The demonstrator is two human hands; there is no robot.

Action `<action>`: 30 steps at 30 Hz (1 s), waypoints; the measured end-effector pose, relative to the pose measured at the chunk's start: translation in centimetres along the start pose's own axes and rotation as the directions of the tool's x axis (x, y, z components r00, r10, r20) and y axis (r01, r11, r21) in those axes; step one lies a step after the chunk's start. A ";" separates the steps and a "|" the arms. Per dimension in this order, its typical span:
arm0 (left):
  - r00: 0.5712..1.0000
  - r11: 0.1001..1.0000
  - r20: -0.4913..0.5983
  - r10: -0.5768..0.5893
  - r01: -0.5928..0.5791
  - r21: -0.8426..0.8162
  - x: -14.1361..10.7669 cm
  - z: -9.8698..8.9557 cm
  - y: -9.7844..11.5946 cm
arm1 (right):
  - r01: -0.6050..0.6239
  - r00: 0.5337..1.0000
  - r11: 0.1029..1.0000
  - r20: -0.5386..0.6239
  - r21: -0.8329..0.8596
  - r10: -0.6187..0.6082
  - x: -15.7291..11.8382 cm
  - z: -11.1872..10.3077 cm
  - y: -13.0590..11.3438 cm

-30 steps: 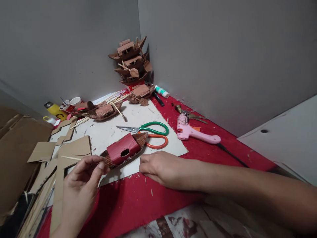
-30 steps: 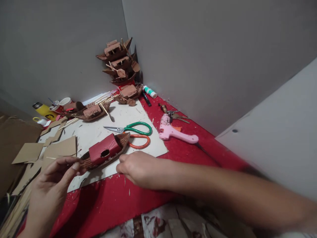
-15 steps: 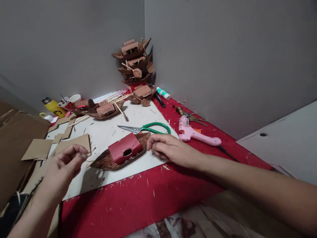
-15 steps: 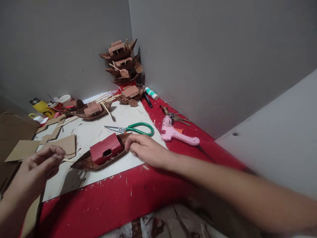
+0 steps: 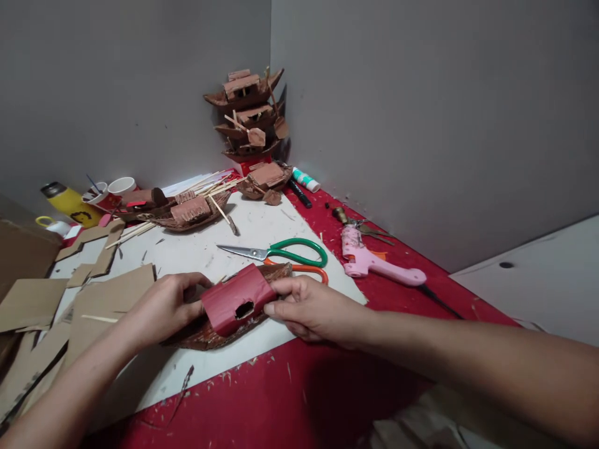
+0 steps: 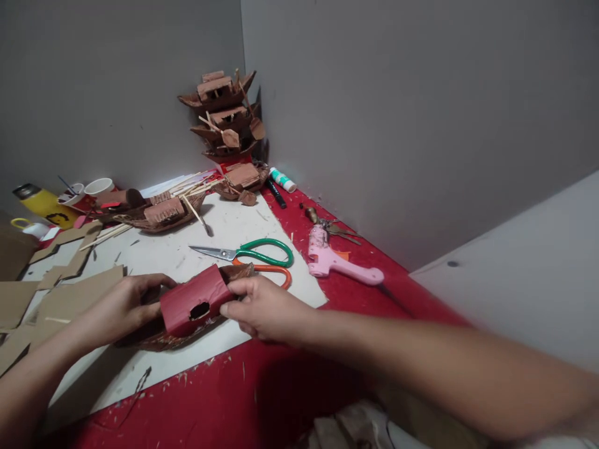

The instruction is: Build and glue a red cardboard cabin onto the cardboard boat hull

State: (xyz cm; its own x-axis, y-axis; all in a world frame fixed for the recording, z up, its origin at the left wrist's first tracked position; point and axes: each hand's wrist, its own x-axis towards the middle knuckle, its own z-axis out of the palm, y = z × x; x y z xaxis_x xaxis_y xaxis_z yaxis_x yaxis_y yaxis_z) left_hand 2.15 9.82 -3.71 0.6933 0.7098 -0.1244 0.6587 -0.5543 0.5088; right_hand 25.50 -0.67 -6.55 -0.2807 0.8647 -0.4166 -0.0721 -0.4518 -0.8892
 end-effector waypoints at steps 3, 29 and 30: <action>0.999 1.000 0.045 0.027 -0.027 0.010 0.6 0.4 -0.1 | -0.009 1.000 0.999 0.015 -0.040 0.009 0.4 -0.2 0.2; 0.990 0.998 0.134 0.044 -0.051 0.048 -0.6 1.3 2.0 | 0.240 0.962 0.959 0.167 -0.152 -0.214 -0.7 -1.1 1.1; 0.991 0.995 0.123 0.058 -0.068 0.073 -0.7 1.5 1.9 | 0.255 0.959 0.954 0.171 -0.157 -0.228 -0.7 -1.2 1.0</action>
State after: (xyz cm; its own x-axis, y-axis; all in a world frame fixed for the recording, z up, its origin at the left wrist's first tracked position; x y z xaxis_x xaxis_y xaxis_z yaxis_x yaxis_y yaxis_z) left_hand 3.37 7.60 -3.89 0.7612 0.6174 -0.1984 0.6299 -0.6312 0.4526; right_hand 26.74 -1.48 -7.39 -0.4167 0.8941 -0.1645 0.0097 -0.1766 -0.9842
